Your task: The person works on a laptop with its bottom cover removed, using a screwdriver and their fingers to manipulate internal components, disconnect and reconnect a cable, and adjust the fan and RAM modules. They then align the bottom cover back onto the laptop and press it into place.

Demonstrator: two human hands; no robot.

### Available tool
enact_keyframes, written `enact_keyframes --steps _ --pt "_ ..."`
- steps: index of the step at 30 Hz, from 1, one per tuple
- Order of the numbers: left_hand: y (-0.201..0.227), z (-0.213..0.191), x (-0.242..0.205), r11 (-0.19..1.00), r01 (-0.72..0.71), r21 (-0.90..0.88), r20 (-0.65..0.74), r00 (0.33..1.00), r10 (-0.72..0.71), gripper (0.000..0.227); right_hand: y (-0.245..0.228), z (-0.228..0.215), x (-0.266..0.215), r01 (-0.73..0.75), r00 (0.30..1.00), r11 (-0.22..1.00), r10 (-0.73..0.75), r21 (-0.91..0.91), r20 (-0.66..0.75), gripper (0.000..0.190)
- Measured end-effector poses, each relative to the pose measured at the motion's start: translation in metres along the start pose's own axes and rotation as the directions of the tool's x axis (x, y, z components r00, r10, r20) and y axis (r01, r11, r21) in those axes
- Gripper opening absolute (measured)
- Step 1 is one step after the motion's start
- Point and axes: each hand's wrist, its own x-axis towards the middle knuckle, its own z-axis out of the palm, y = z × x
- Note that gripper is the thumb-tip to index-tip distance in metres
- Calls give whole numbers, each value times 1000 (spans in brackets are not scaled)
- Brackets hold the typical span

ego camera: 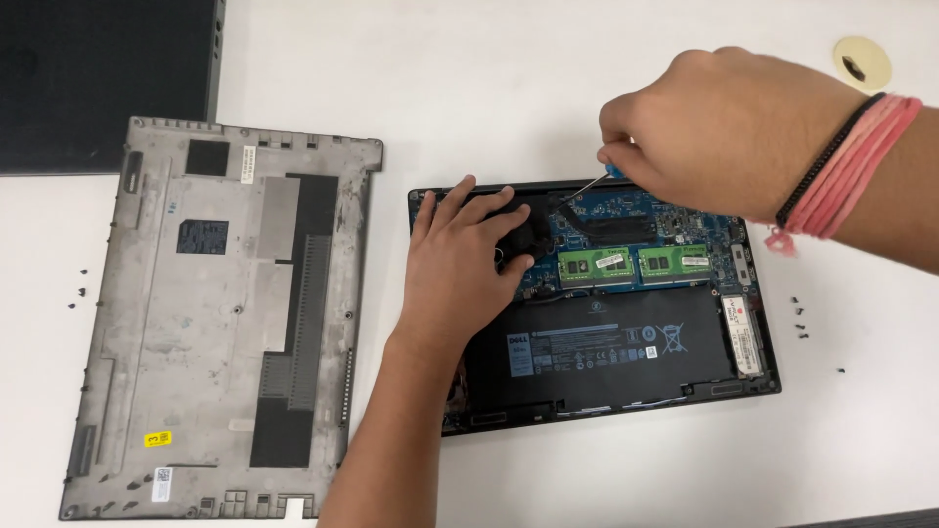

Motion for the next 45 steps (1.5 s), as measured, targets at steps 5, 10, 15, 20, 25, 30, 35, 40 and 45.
enact_keyframes --steps 5,10,15,20,25,30,35,40,45 --pt "0 1 -1 1000 1 8 2 1000 -1 48 14 11 12 156 960 967 -100 202 -262 39" --pt "0 1 -1 1000 -9 2 -8 1000 9 47 17 -9 9 218 973 960 -198 -176 121 51" --pt "1 4 -3 1000 -20 24 -24 1000 21 43 26 8 19 455 854 837 -507 -303 -119 56" --pt "1 6 -3 1000 -16 16 -41 999 16 41 7 -4 17 265 963 885 -221 -383 155 40" --pt "1 6 -2 999 -22 32 -38 999 24 42 10 10 18 -165 962 986 167 -24 215 29" --pt "1 7 -3 1000 -14 28 -38 999 15 42 13 20 19 75 995 997 -75 -7 -66 26" --pt "1 6 -2 1000 -16 22 -29 999 17 42 -11 -15 11 46 983 961 5 -274 185 27" --pt "1 7 -2 1000 -21 22 -43 999 22 43 -7 -5 16 -217 955 974 226 -64 193 31" --pt "2 5 -1 1000 -5 22 -16 1000 5 43 7 8 21 -57 998 994 56 94 12 30"
